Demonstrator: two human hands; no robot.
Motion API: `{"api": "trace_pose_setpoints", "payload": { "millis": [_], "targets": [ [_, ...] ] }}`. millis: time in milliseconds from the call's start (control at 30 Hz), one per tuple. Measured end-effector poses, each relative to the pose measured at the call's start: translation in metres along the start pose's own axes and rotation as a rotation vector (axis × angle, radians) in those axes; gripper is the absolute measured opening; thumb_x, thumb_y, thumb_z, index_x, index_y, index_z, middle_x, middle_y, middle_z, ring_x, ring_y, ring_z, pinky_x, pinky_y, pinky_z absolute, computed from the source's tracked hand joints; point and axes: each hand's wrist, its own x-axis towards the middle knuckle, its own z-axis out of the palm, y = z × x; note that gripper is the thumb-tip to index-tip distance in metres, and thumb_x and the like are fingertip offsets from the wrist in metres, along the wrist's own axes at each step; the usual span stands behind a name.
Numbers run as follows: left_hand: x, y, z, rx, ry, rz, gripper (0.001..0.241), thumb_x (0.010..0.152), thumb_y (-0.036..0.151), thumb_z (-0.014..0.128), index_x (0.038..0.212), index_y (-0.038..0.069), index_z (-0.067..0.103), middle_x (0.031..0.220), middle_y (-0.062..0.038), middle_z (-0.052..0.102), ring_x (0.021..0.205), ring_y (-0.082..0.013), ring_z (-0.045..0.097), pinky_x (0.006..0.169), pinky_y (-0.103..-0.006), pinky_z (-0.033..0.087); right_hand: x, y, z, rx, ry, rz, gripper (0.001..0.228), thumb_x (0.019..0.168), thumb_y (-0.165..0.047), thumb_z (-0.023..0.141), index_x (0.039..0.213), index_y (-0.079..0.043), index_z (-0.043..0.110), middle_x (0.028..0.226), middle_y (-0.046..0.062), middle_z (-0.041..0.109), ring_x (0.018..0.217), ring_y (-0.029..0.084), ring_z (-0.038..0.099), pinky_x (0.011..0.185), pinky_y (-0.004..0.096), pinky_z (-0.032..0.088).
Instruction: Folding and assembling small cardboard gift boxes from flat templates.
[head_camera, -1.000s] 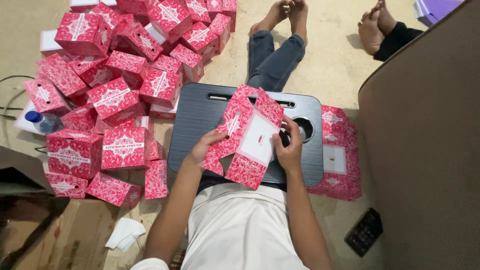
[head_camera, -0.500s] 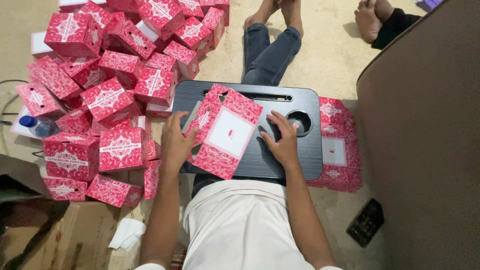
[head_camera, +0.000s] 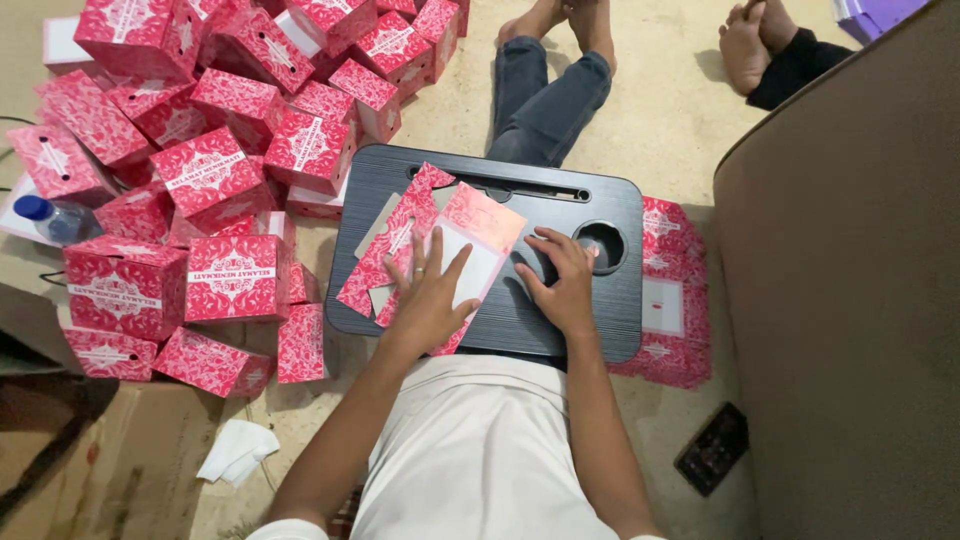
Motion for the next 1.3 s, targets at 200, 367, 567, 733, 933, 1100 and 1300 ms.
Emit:
{"api": "trace_pose_setpoints", "payload": {
  "millis": [200,367,567,733,933,1100,1300],
  "targets": [
    [0.011,-0.018,0.033,0.12,0.052,0.105,0.077,0.093,0.037,0.068,0.159,0.015,0.035,0.168,-0.029,0.007,0.153,-0.0511,-0.01,0.107,-0.0807,-0.015,0.0,-0.008,-0.001,-0.067,-0.141,-0.055,0.053,0.086,-0.053,0.078,0.132,-0.029,0.067,0.144,0.0,0.058,0.125,0.022,0.054,0.107,0.045,0.024],
    [0.016,-0.015,0.041,0.197,0.111,0.129,0.076,0.093,0.039,0.064,0.16,0.017,0.034,0.168,-0.028,0.008,0.154,-0.0512,-0.008,0.107,-0.0806,-0.016,0.005,-0.024,-0.005,-0.106,-0.236,-0.037,0.076,0.084,-0.054,0.077,0.149,-0.024,0.053,0.158,0.013,0.043,0.146,0.038,0.034,0.112,0.071,0.004],
    [0.02,-0.014,0.039,0.242,0.029,0.078,0.081,0.092,0.046,0.062,0.162,0.021,0.029,0.17,-0.024,0.0,0.154,-0.0484,-0.014,0.108,-0.0808,-0.016,0.002,-0.015,0.005,-0.229,-0.249,-0.006,0.087,0.078,-0.067,0.076,0.151,-0.028,0.049,0.162,0.012,0.036,0.15,0.039,0.03,0.113,0.079,0.006],
    [0.019,-0.013,0.037,0.224,0.024,0.09,0.083,0.09,0.043,0.066,0.161,0.019,0.03,0.17,-0.026,0.001,0.154,-0.0498,-0.012,0.107,-0.0814,-0.016,0.004,-0.019,0.003,-0.189,-0.214,0.035,0.078,0.083,-0.051,0.079,0.151,-0.026,0.049,0.163,0.013,0.034,0.149,0.042,0.03,0.115,0.073,0.017],
    [0.021,-0.012,0.034,0.185,-0.001,0.072,0.084,0.089,0.041,0.068,0.161,0.019,0.03,0.17,-0.026,0.001,0.154,-0.0497,-0.013,0.107,-0.0807,-0.017,0.004,-0.011,0.014,-0.24,-0.139,0.117,0.068,0.087,-0.039,0.077,0.149,-0.025,0.051,0.165,0.014,0.03,0.151,0.039,0.029,0.115,0.068,0.026],
    [0.02,-0.012,0.034,0.194,0.001,0.072,0.085,0.088,0.041,0.069,0.161,0.019,0.031,0.169,-0.026,0.003,0.154,-0.0496,-0.012,0.108,-0.0809,-0.016,0.0,-0.001,0.026,-0.294,-0.08,0.177,0.056,0.091,-0.037,0.073,0.143,-0.025,0.056,0.164,0.013,0.036,0.15,0.036,0.034,0.115,0.059,0.029],
    [0.019,-0.014,0.034,0.138,0.039,0.093,0.08,0.087,0.038,0.072,0.157,0.021,0.039,0.169,-0.025,0.007,0.154,-0.0493,-0.009,0.108,-0.0794,-0.018,0.0,0.002,0.028,-0.372,-0.144,0.22,0.068,0.093,-0.048,0.067,0.15,-0.018,0.049,0.165,0.018,0.034,0.153,0.034,0.03,0.116,0.055,0.027]
  ]
}}
